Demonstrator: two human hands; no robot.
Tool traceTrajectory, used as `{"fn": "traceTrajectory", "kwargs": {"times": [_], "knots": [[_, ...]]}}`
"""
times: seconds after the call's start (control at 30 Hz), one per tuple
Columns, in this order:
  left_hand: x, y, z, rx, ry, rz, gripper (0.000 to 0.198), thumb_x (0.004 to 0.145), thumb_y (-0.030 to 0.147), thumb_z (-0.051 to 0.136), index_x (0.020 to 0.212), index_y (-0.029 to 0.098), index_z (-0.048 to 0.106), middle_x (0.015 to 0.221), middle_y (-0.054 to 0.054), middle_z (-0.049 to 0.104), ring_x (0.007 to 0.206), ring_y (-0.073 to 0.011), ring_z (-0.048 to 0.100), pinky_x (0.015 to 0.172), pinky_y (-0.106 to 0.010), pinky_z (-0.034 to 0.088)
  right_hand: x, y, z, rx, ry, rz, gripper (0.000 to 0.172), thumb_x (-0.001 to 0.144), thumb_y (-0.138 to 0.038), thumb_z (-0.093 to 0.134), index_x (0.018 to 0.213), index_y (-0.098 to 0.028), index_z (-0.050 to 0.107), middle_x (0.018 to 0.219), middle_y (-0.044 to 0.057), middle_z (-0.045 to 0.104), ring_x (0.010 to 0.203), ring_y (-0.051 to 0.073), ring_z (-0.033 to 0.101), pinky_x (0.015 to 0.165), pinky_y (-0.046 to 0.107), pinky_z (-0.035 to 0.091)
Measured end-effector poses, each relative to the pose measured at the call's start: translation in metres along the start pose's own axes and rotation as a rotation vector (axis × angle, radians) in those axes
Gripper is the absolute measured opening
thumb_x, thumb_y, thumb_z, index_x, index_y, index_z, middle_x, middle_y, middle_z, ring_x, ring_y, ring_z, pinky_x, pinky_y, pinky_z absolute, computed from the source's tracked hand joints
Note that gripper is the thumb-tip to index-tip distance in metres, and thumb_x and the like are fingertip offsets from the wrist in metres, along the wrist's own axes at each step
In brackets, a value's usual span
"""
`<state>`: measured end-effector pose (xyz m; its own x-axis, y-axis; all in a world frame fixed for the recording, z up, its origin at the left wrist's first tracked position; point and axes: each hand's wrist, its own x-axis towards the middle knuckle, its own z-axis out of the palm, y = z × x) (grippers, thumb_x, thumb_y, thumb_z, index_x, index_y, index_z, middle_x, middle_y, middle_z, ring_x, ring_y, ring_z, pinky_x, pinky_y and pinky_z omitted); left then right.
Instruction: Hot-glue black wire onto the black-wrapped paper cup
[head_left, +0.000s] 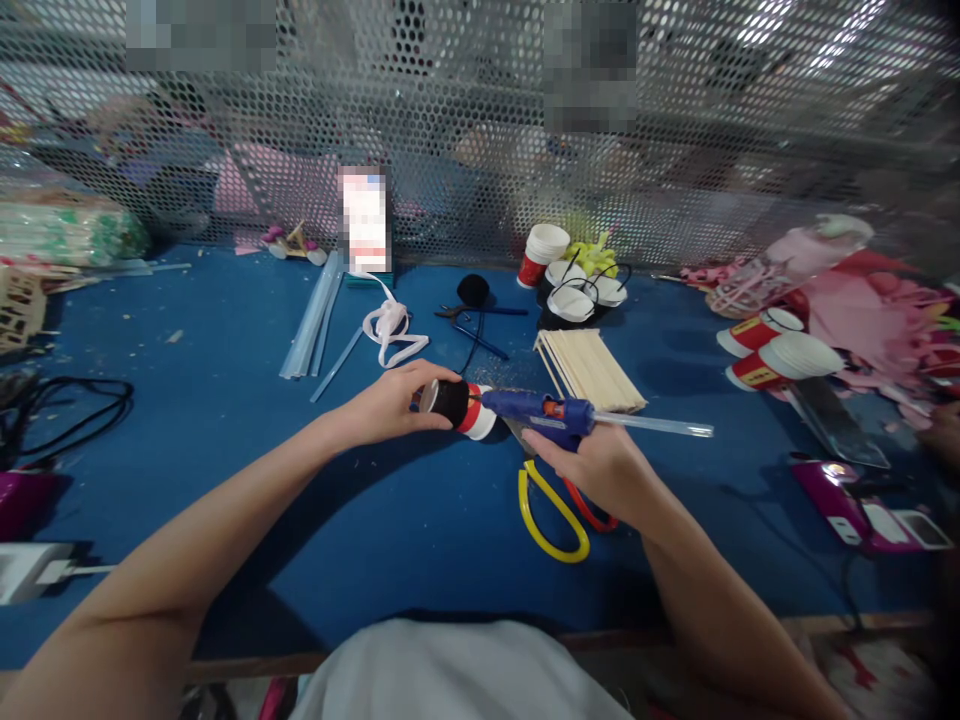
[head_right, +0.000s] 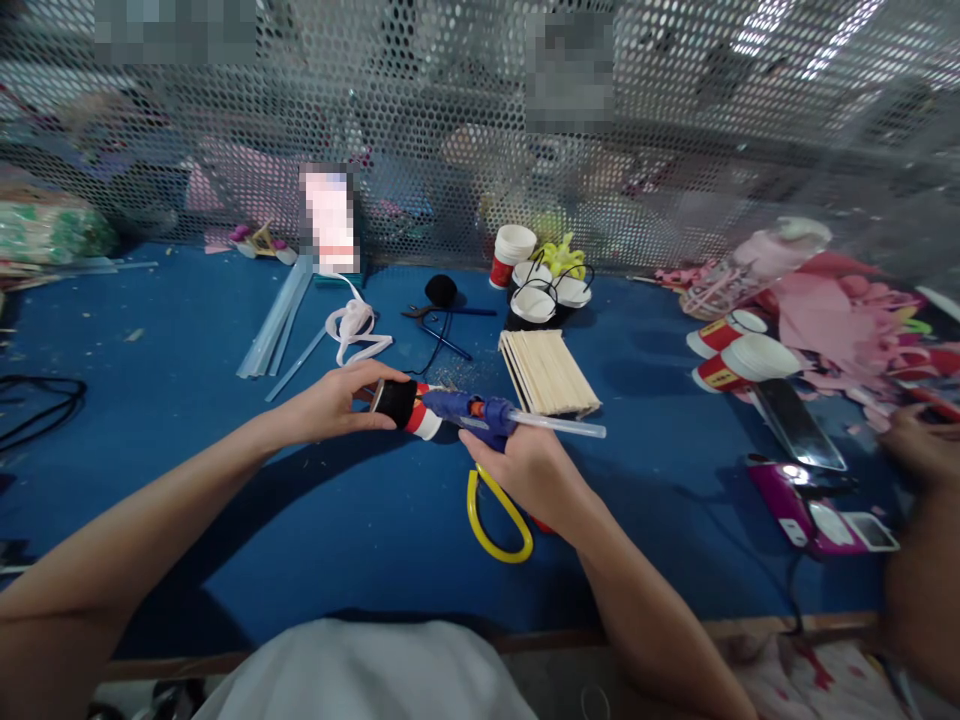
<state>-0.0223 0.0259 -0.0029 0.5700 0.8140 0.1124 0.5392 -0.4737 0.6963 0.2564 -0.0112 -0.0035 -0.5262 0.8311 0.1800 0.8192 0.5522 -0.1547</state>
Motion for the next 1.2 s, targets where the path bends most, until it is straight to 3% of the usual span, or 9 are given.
{"fn": "traceTrajectory", "kwargs": {"times": [0.27, 0.57, 0.83, 1.1, 1.2], "knots": [[0.0, -0.002, 0.001, 0.008, 0.019, 0.012, 0.049, 0.073, 0.034, 0.065, 0.119, 0.022, 0.05, 0.112, -0.007, 0.056, 0.099, -0.021, 0.054, 0.074, -0.029, 0.049, 0.0, -0.008, -0.008, -0.036, -0.058, -0.001, 0.038, 0.082, -0.02, 0.036, 0.099, -0.023, 0.07, 0.067, 0.01, 0.063, 0.067, 0.023, 0.056, 0.067, 0.038, 0.044], [0.001, -0.001, 0.001, 0.052, 0.027, 0.007, 0.051, 0.073, 0.035, 0.066, 0.119, 0.021, 0.05, 0.111, -0.008, 0.057, 0.099, -0.0203, 0.055, 0.08, -0.031, 0.047, 0.004, -0.017, -0.019, -0.088, -0.083, -0.062, 0.036, 0.081, -0.018, 0.039, 0.099, -0.026, 0.07, 0.083, 0.014, 0.066, 0.085, 0.03, 0.059, 0.072, 0.044, 0.045], [0.0, -0.001, 0.001, 0.043, 0.029, 0.002, 0.051, 0.073, 0.037, 0.065, 0.119, 0.022, 0.05, 0.112, -0.007, 0.057, 0.1, -0.0212, 0.055, 0.082, -0.032, 0.046, 0.003, -0.019, -0.023, -0.206, -0.144, -0.145, 0.04, 0.08, -0.011, 0.039, 0.103, -0.026, 0.068, 0.086, 0.014, 0.067, 0.088, 0.032, 0.061, 0.07, 0.046, 0.047], [0.0, -0.002, 0.001, 0.053, 0.026, 0.014, 0.051, 0.073, 0.039, 0.064, 0.119, 0.021, 0.049, 0.113, -0.007, 0.057, 0.1, -0.0211, 0.055, 0.082, -0.032, 0.046, 0.003, -0.02, -0.025, -0.181, -0.012, -0.194, 0.032, 0.082, -0.016, 0.042, 0.094, -0.022, 0.071, 0.076, 0.013, 0.067, 0.076, 0.027, 0.063, 0.067, 0.04, 0.048], [0.0, -0.002, 0.001, 0.042, 0.019, 0.011, 0.051, 0.074, 0.038, 0.064, 0.12, 0.021, 0.049, 0.113, -0.008, 0.056, 0.101, -0.0215, 0.055, 0.081, -0.032, 0.047, 0.003, -0.017, -0.02, -0.264, 0.144, -0.315, 0.031, 0.08, -0.011, 0.044, 0.091, -0.022, 0.071, 0.069, 0.01, 0.066, 0.069, 0.024, 0.062, 0.061, 0.035, 0.048]]}}
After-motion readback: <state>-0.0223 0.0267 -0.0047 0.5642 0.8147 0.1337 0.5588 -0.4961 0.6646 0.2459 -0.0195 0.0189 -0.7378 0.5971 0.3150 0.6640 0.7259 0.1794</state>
